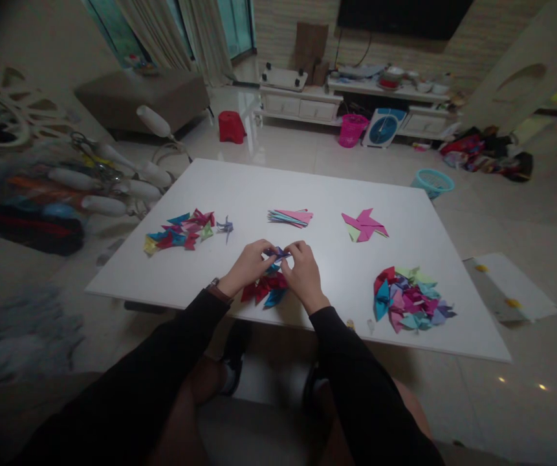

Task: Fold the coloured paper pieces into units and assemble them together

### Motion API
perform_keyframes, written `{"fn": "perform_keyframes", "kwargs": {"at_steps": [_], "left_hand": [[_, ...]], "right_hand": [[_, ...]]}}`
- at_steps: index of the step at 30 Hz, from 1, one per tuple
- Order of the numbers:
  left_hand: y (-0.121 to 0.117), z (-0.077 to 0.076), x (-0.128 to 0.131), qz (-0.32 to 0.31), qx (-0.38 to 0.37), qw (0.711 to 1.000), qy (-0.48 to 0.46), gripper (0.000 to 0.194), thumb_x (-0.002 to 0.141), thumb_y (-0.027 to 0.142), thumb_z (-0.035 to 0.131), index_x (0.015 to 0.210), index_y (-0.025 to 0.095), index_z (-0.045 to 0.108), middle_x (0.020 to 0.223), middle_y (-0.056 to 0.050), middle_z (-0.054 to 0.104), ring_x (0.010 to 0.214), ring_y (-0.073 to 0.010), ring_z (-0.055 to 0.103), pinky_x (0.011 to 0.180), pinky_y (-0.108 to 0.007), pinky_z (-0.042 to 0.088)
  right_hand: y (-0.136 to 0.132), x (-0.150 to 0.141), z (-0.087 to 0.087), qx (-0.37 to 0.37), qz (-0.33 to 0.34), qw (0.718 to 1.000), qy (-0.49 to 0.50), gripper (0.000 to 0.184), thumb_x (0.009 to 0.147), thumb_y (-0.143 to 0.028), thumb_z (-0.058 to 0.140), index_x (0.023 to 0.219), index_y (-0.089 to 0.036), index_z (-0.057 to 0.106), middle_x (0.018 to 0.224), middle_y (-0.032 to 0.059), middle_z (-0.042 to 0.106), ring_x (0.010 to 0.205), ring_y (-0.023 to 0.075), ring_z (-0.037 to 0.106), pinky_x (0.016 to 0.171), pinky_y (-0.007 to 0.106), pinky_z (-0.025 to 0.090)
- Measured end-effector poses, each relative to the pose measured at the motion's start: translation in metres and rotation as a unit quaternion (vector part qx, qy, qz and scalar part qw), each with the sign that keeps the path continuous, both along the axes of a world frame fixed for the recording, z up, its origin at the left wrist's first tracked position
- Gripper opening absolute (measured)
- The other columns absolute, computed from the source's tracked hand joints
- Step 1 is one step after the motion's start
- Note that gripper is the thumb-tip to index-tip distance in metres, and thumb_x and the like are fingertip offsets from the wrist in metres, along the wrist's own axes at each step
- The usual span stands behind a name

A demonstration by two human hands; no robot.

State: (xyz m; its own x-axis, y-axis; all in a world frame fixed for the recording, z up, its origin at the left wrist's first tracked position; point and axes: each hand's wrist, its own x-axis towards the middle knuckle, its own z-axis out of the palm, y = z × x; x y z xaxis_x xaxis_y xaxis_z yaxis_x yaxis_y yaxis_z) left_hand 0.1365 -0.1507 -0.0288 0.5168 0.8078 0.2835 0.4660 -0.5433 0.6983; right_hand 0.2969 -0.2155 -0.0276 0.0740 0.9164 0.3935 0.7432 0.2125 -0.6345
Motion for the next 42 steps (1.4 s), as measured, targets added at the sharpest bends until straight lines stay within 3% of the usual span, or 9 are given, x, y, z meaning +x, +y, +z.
{"fn": "perform_keyframes", "kwargs": {"at_steps": [10,18,25,32,42], "left_hand": [[0.0,0.009,0.004,-0.031,-0.013,0.998,0.053,0.012,0.084,0.013,0.061,0.09,0.019,0.069,0.095,-0.006,0.071,0.095,-0.0213,0.066,0.093,-0.035,0.051],[0.001,0.01,0.006,-0.04,-0.05,0.998,-0.014,0.033,0.079,0.006,0.06,0.109,0.02,0.061,0.103,-0.005,0.073,0.095,-0.019,0.068,0.087,-0.03,0.052],[-0.005,0.007,0.001,-0.026,-0.047,0.998,0.023,0.02,0.078,0.009,0.059,0.095,0.018,0.065,0.091,-0.005,0.072,0.086,-0.0194,0.067,0.083,-0.031,0.052],[-0.006,0.008,0.002,-0.006,-0.106,0.994,0.007,0.021,0.076,0.008,0.061,0.094,0.017,0.068,0.087,-0.004,0.073,0.082,-0.018,0.067,0.079,-0.029,0.052],[0.006,0.006,0.014,0.024,-0.185,0.982,-0.042,0.026,0.076,0.012,0.065,0.101,0.017,0.066,0.091,-0.004,0.072,0.076,-0.0155,0.066,0.07,-0.026,0.052]], "right_hand": [[0.005,-0.001,-0.003,-0.058,0.003,0.998,-0.036,0.007,0.088,-0.019,0.057,0.088,-0.021,0.064,0.099,0.0075,0.061,0.099,0.0237,0.055,0.091,0.036,0.046],[0.005,0.001,-0.004,-0.058,-0.01,0.997,-0.052,0.006,0.089,-0.02,0.06,0.086,-0.021,0.065,0.097,0.0069,0.063,0.099,0.0238,0.055,0.089,0.035,0.045],[0.0,-0.001,-0.003,-0.051,0.009,0.997,-0.065,0.011,0.09,-0.02,0.06,0.097,-0.02,0.069,0.098,0.0071,0.063,0.099,0.0244,0.055,0.087,0.035,0.044],[-0.004,-0.001,0.0,-0.048,0.03,0.993,-0.101,0.015,0.093,-0.02,0.058,0.088,-0.022,0.071,0.09,0.0068,0.067,0.093,0.0244,0.055,0.084,0.035,0.043],[0.005,0.008,-0.002,-0.089,-0.01,0.992,-0.084,0.015,0.092,-0.021,0.059,0.091,-0.021,0.074,0.092,0.0072,0.074,0.093,0.0238,0.06,0.084,0.034,0.044]]}}
